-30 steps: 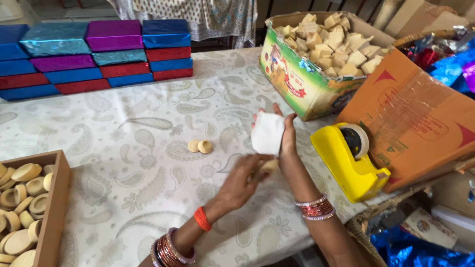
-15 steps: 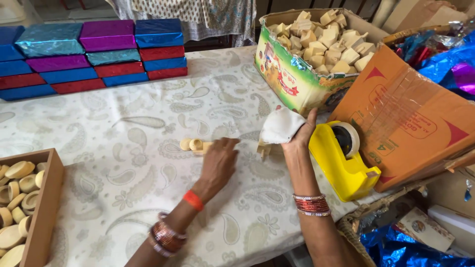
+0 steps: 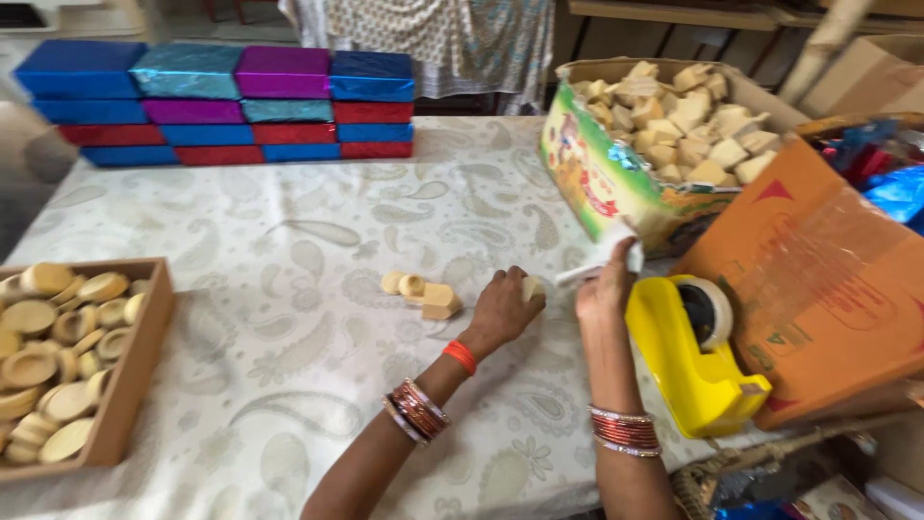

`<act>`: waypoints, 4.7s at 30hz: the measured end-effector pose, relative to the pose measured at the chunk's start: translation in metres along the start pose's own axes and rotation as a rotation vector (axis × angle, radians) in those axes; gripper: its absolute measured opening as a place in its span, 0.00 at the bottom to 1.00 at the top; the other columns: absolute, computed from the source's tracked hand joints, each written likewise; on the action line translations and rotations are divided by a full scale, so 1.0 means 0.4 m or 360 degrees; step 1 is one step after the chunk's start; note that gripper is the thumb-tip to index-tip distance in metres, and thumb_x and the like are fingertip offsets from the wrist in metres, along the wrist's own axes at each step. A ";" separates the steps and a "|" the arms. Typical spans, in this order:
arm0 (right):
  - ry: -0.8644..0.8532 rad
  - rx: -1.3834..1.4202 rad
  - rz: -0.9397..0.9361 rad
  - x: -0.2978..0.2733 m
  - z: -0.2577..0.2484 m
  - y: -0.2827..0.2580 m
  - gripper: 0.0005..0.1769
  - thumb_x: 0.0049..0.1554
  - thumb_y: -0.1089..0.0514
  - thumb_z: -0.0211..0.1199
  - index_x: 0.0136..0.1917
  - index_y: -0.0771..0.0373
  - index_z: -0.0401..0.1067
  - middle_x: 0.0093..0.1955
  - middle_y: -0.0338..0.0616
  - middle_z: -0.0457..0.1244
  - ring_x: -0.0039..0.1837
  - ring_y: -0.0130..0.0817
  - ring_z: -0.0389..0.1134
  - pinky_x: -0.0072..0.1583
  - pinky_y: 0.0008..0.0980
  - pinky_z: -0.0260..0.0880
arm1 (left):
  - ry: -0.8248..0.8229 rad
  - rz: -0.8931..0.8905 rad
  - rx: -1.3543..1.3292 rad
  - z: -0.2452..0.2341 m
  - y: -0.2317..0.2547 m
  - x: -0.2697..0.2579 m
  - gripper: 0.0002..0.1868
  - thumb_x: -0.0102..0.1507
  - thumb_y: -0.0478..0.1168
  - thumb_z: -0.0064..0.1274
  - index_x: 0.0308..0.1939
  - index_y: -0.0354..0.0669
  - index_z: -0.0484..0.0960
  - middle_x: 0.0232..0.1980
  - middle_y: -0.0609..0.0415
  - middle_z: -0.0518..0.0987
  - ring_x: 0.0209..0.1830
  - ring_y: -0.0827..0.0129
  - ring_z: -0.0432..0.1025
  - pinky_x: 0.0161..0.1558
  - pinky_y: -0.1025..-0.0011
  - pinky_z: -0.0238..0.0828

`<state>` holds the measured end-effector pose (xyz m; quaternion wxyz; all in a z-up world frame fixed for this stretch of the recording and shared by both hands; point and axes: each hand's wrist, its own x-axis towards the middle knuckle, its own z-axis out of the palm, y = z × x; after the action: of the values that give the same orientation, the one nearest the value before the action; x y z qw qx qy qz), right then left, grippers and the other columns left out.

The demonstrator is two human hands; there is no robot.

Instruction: The recorder is using a small white cloth to wipe and clean small wooden top-like toys or components.

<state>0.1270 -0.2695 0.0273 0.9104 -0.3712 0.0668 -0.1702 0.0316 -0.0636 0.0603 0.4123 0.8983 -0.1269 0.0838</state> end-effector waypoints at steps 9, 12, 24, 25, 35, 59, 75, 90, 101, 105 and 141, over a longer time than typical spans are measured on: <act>-0.0227 -0.0605 -0.0338 -0.197 0.166 0.057 0.44 0.62 0.29 0.44 0.83 0.51 0.43 0.79 0.41 0.52 0.75 0.37 0.57 0.71 0.40 0.60 | -0.0092 -0.0913 -0.2138 -0.154 -0.025 -0.129 0.15 0.67 0.43 0.47 0.52 0.42 0.62 0.45 0.48 0.73 0.44 0.58 0.74 0.45 0.56 0.78; -0.0873 -0.1349 -0.0546 -0.337 0.211 0.123 0.43 0.67 0.30 0.40 0.83 0.61 0.48 0.81 0.50 0.53 0.79 0.43 0.54 0.76 0.41 0.55 | 0.0001 -0.0754 -0.2431 -0.102 -0.117 -0.121 0.15 0.70 0.47 0.44 0.53 0.41 0.67 0.45 0.51 0.74 0.43 0.64 0.72 0.45 0.62 0.73; -0.0998 -0.0793 0.0223 -0.452 0.289 0.081 0.43 0.68 0.31 0.33 0.89 0.48 0.42 0.74 0.47 0.57 0.67 0.43 0.56 0.64 0.43 0.56 | 0.0286 -0.0109 -0.2020 -0.096 -0.092 -0.157 0.22 0.72 0.46 0.46 0.65 0.39 0.65 0.55 0.52 0.73 0.49 0.71 0.70 0.48 0.72 0.72; -0.0903 -0.0834 0.0324 -0.474 0.299 0.072 0.44 0.69 0.30 0.34 0.92 0.45 0.41 0.73 0.49 0.57 0.63 0.43 0.55 0.57 0.45 0.54 | 0.0323 -0.0015 -0.1905 -0.106 -0.088 -0.160 0.23 0.72 0.46 0.47 0.66 0.37 0.65 0.57 0.51 0.73 0.51 0.71 0.70 0.49 0.72 0.72; -0.0718 -0.0672 0.0540 -0.414 0.242 0.139 0.46 0.61 0.22 0.33 0.80 0.51 0.53 0.75 0.35 0.56 0.73 0.33 0.58 0.71 0.39 0.59 | 0.0599 0.0167 -0.0918 -0.156 -0.089 -0.171 0.28 0.69 0.48 0.54 0.68 0.35 0.70 0.58 0.38 0.73 0.56 0.52 0.73 0.58 0.60 0.71; -0.0829 -0.0565 0.0342 -0.423 0.248 0.112 0.50 0.62 0.19 0.31 0.84 0.52 0.54 0.75 0.35 0.58 0.71 0.33 0.59 0.72 0.37 0.58 | 0.0413 0.0248 -0.0655 -0.174 -0.084 -0.203 0.26 0.63 0.45 0.61 0.63 0.41 0.75 0.56 0.36 0.75 0.56 0.46 0.72 0.59 0.56 0.71; -0.0506 -0.0502 0.0432 -0.439 0.258 0.124 0.45 0.62 0.23 0.32 0.78 0.51 0.62 0.71 0.38 0.61 0.68 0.35 0.61 0.68 0.39 0.58 | 0.0484 0.0266 -0.1023 -0.175 -0.077 -0.186 0.23 0.58 0.32 0.60 0.58 0.37 0.78 0.52 0.42 0.79 0.50 0.53 0.77 0.47 0.61 0.77; -0.0537 -0.0342 0.0456 -0.406 0.261 0.081 0.47 0.61 0.22 0.30 0.81 0.48 0.55 0.65 0.43 0.62 0.61 0.39 0.62 0.63 0.44 0.62 | 0.0091 0.0178 -0.1127 -0.177 -0.024 -0.215 0.22 0.62 0.33 0.60 0.60 0.40 0.78 0.60 0.46 0.74 0.55 0.58 0.76 0.48 0.66 0.82; -0.0699 -0.0217 0.0535 -0.395 0.244 0.113 0.47 0.61 0.23 0.33 0.84 0.50 0.51 0.71 0.37 0.59 0.70 0.33 0.60 0.72 0.38 0.59 | 0.0375 -0.0204 -0.0977 -0.215 -0.005 -0.217 0.23 0.64 0.32 0.57 0.63 0.40 0.78 0.48 0.47 0.84 0.41 0.63 0.78 0.43 0.64 0.78; -0.0602 -0.0140 0.0555 -0.359 0.233 0.097 0.50 0.59 0.19 0.30 0.82 0.50 0.51 0.66 0.44 0.59 0.61 0.40 0.61 0.64 0.42 0.65 | 0.0037 0.0007 -0.1224 -0.183 0.009 -0.237 0.22 0.66 0.34 0.54 0.65 0.39 0.75 0.49 0.45 0.83 0.47 0.66 0.79 0.48 0.66 0.79; -0.0769 -0.0421 0.0231 -0.414 0.248 0.114 0.52 0.59 0.21 0.31 0.85 0.50 0.33 0.88 0.45 0.37 0.83 0.42 0.42 0.79 0.43 0.42 | 0.0304 0.0163 -0.0935 -0.167 0.040 -0.289 0.25 0.69 0.45 0.39 0.66 0.33 0.62 0.60 0.36 0.65 0.61 0.48 0.61 0.66 0.53 0.58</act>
<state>0.0091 -0.1149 0.0657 0.8534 -0.5107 -0.1040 -0.0009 -0.0863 -0.0045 0.0854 0.6596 0.7211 -0.1514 0.1481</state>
